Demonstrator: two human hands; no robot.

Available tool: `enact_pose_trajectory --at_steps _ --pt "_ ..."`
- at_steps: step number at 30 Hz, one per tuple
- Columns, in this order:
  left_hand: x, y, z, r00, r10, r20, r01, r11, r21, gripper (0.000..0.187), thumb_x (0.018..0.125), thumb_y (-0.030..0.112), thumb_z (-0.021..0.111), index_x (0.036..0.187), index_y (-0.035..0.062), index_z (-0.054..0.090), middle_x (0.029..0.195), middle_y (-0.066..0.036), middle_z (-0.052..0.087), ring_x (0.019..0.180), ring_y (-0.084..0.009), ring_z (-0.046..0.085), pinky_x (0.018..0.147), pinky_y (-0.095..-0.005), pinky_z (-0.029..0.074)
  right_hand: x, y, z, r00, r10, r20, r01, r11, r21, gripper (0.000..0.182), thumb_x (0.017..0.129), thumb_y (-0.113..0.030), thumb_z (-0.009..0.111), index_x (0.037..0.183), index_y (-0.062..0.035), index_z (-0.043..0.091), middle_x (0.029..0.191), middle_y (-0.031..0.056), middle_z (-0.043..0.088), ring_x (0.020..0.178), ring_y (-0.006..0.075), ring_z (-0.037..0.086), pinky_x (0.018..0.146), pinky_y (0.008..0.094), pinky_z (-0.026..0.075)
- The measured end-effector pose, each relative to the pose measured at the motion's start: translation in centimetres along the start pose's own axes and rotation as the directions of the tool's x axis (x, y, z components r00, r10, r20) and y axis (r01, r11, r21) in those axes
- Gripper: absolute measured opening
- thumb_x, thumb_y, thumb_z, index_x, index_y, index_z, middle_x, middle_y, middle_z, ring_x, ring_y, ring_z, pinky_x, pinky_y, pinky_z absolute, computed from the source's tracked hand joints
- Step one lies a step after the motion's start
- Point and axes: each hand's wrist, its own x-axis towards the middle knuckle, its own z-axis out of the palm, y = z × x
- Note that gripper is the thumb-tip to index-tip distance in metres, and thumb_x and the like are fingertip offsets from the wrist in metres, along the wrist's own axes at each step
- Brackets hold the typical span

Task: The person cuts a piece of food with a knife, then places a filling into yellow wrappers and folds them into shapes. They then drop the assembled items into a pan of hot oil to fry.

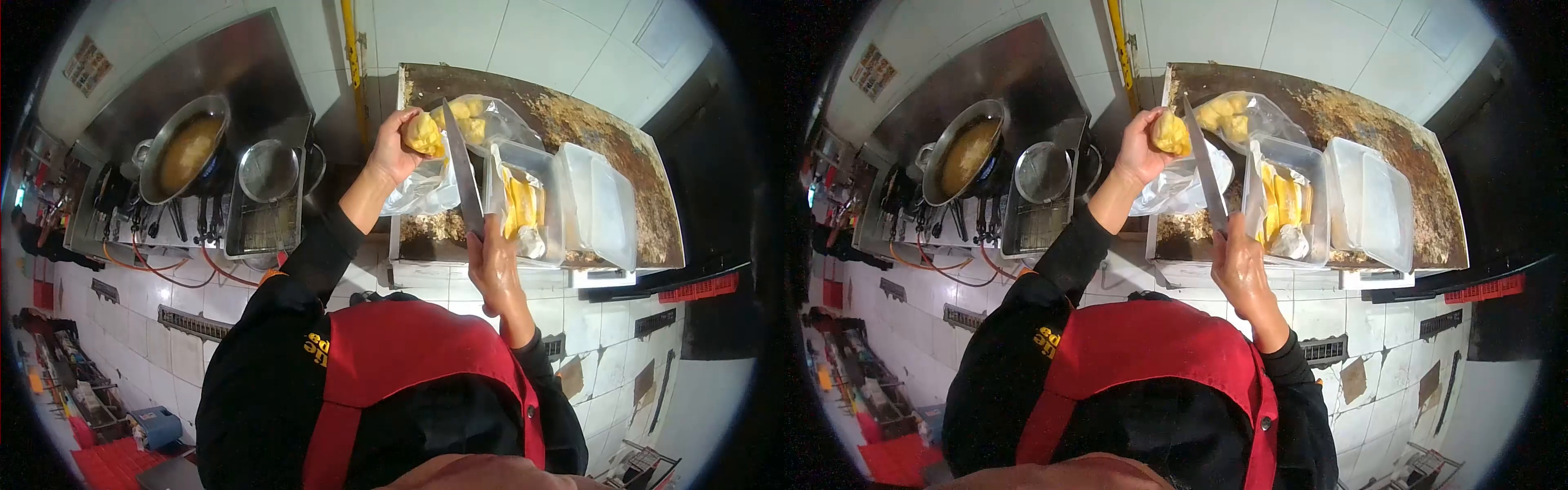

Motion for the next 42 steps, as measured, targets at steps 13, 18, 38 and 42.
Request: enact_pose_trajectory --at_steps 13,18,38,42 --pt "-0.3 -0.6 1.1 0.978 0.158 0.134 -0.165 0.985 0.046 0.021 0.084 0.024 0.039 0.085 0.0071 0.051 0.083 -0.011 0.055 0.085 -0.0228 0.054 0.078 -0.0361 0.045 -0.2 0.8 1.9 0.996 -0.014 0.087 0.017 0.999 -0.034 0.02 0.08 0.001 0.05 0.088 0.0015 0.032 0.053 0.0258 0.047 0.054 0.0461 0.048 0.045 0.0486 0.035" --pt "0.1 -0.4 1.3 0.931 0.308 0.195 -0.325 0.944 0.06 0.018 0.083 0.022 0.036 0.082 0.0078 0.048 0.082 -0.013 0.055 0.083 -0.0234 0.054 0.077 -0.0348 0.044 0.6 0.2 2.1 0.998 -0.018 0.052 0.023 0.994 -0.104 0.019 0.081 0.0 0.049 0.088 0.002 0.032 0.052 0.0258 0.047 0.052 0.0453 0.049 0.044 0.0493 0.036" --pt "-1.8 -0.8 2.3 0.965 0.25 0.08 -0.25 0.968 -0.003 0.038 0.083 0.031 0.033 0.096 0.0016 0.052 0.092 -0.013 0.056 0.087 -0.0239 0.054 0.08 -0.0377 0.043 4.7 -0.3 4.0 0.996 -0.086 -0.002 0.086 0.992 -0.091 0.021 0.08 -0.001 0.05 0.088 0.0014 0.031 0.055 0.0247 0.048 0.056 0.0431 0.051 0.047 0.0485 0.037" --pt "-3.5 2.5 4.4 0.965 0.077 0.249 -0.131 0.97 0.206 0.063 0.086 0.051 0.032 0.113 -0.0038 0.046 0.1 -0.016 0.056 0.088 -0.0247 0.056 0.076 -0.0393 0.047 4.8 0.2 2.2 0.991 -0.137 -0.013 0.135 0.988 -0.074 0.02 0.08 -0.001 0.051 0.088 -0.0011 0.033 0.058 0.0229 0.049 0.057 0.0417 0.052 0.047 0.047 0.037"
